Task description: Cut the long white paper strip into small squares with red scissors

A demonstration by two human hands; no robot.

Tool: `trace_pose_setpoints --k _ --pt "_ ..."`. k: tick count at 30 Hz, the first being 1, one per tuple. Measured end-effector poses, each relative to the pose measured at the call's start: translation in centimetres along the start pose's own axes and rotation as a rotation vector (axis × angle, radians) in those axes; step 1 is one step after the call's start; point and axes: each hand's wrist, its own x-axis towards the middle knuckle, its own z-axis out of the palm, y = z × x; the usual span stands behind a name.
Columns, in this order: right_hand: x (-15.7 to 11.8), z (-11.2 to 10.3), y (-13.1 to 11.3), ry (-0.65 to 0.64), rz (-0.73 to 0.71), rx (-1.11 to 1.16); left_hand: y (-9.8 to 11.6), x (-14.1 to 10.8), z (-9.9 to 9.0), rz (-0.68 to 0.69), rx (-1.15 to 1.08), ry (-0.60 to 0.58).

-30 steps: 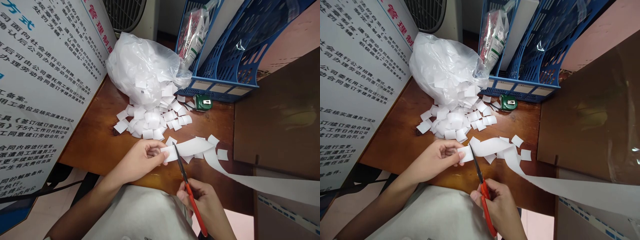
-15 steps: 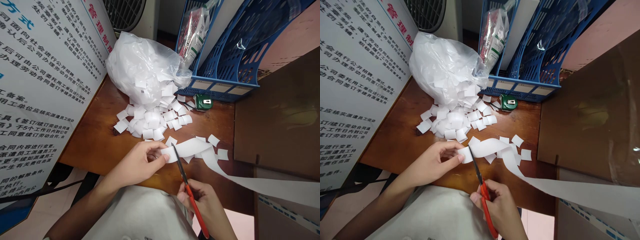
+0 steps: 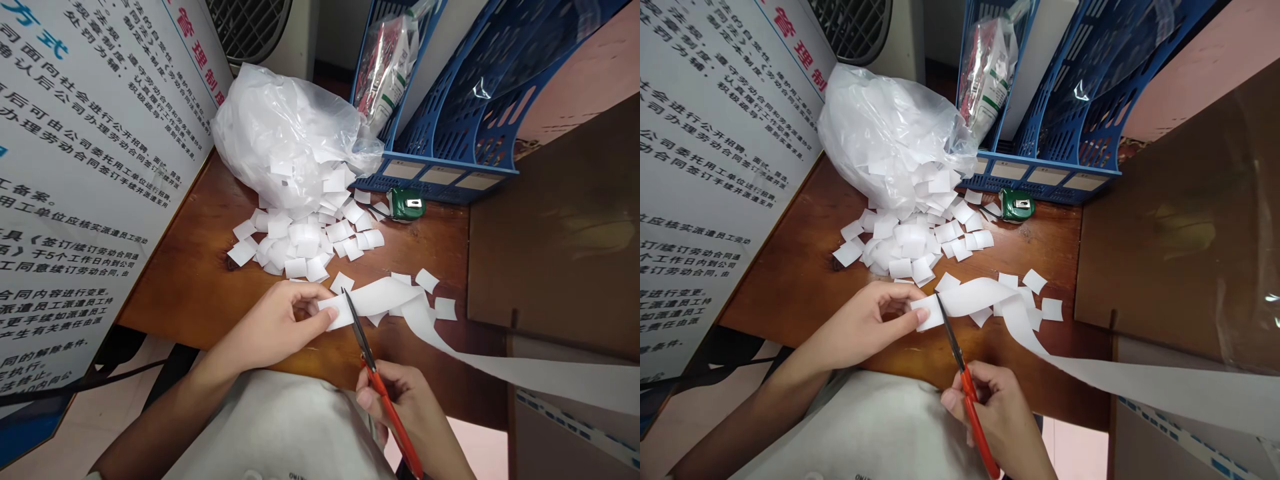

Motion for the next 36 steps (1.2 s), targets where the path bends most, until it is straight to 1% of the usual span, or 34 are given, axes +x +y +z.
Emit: trace_pose_setpoints --k 9,12,17,20,22,26,28,30,32,34,36 --pt "0.0 0.2 0.0 0.019 0.020 -0.003 -0.4 0.4 0.0 -0.014 -0.038 -0.022" --pt "-0.1 0.4 -0.1 0.037 0.053 -0.022 -0.6 0.4 0.0 -0.035 -0.058 -0.015" --pt "0.0 0.7 0.2 0.085 0.153 -0.080 -1.3 0.2 0.1 -0.065 -0.059 -0.004" --pt "0.1 0.9 0.0 0.094 0.144 -0.101 -1.8 0.2 0.0 -0.083 -0.060 0.015" --pt "0.1 1.2 -0.2 0.163 0.088 -0.168 -2.0 0.2 -0.1 -0.089 -0.048 0.047" --pt "-0.3 1.5 -0.4 0.497 -0.036 -0.467 -1.9 -0.1 -0.7 -0.069 -0.004 0.131" --pt "-0.3 1.4 0.0 0.611 -0.154 -0.597 -1.5 -0.1 -1.0 -0.040 -0.009 0.151" --pt "-0.2 1.0 0.4 0.660 -0.323 -0.710 -1.1 -0.1 -1.1 -0.011 -0.016 0.163" --pt "0.0 0.6 0.7 0.684 -0.455 -0.809 -0.8 -0.1 -1.1 0.006 -0.014 0.163" --pt "0.4 0.3 0.9 0.707 -0.533 -0.860 -0.6 0.1 -1.0 0.012 -0.011 0.156" --pt "0.7 0.2 0.9 0.738 -0.581 -0.893 -0.7 0.2 -0.8 0.015 -0.014 0.143"
